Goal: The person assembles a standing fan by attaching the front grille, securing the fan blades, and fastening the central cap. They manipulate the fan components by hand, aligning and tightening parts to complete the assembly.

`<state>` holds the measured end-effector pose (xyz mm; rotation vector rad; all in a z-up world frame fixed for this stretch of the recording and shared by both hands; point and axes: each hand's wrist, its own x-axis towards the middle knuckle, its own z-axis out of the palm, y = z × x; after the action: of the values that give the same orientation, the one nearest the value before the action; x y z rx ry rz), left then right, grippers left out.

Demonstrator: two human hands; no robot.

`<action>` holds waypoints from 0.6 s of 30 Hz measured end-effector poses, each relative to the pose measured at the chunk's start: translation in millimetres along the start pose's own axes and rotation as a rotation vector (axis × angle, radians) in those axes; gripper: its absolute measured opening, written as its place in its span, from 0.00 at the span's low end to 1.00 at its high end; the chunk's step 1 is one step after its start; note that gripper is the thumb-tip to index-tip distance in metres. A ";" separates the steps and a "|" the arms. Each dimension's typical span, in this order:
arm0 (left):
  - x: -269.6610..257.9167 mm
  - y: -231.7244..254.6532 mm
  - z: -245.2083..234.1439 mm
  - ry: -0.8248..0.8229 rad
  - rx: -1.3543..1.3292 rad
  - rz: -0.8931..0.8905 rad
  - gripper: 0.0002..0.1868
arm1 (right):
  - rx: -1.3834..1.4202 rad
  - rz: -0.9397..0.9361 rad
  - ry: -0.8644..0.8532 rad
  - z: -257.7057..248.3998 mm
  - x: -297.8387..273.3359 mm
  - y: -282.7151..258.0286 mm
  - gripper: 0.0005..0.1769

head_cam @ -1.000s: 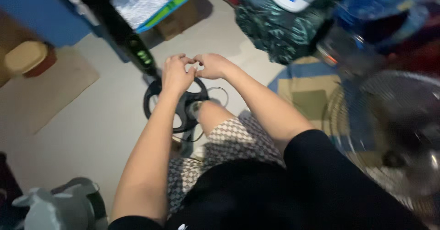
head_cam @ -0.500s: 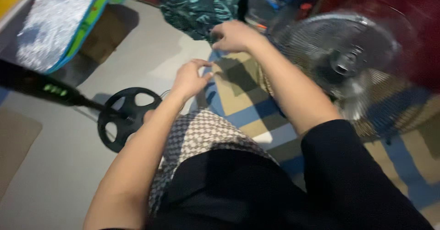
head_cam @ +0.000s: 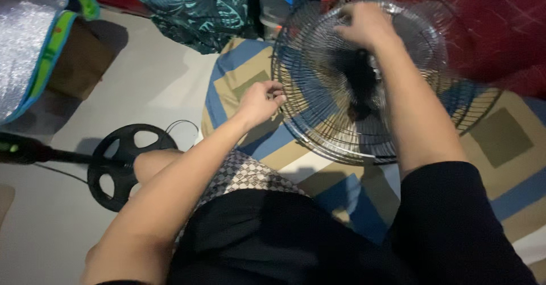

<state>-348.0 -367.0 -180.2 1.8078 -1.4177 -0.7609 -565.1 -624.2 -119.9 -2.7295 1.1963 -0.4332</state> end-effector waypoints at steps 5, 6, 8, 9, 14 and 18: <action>-0.7 9.1 8.3 -0.048 0.262 0.015 0.29 | -0.448 0.081 0.375 -5.4 -18.8 112.9 0.20; -1.0 11.4 11.4 -0.038 0.261 -0.004 0.32 | -0.414 0.102 0.487 -5.1 -28.2 137.3 0.24; -1.3 15.7 17.2 -0.015 0.259 -0.040 0.38 | -0.493 0.205 0.643 -8.1 -44.6 184.9 0.30; -0.3 17.6 19.1 -0.037 0.232 -0.065 0.38 | -0.607 0.289 0.684 -10.9 -50.7 206.5 0.33; 8.5 15.3 25.4 -0.034 0.077 -0.101 0.40 | -0.568 0.438 0.605 -8.0 -79.9 258.0 0.42; 16.3 9.1 29.5 -0.018 -0.124 -0.125 0.40 | -0.457 0.496 0.584 -10.9 -77.9 271.7 0.30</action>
<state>-373.0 -389.3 -190.2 1.8098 -1.2498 -0.9107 -808.4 -750.9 -188.6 -2.5510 2.2934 -1.0343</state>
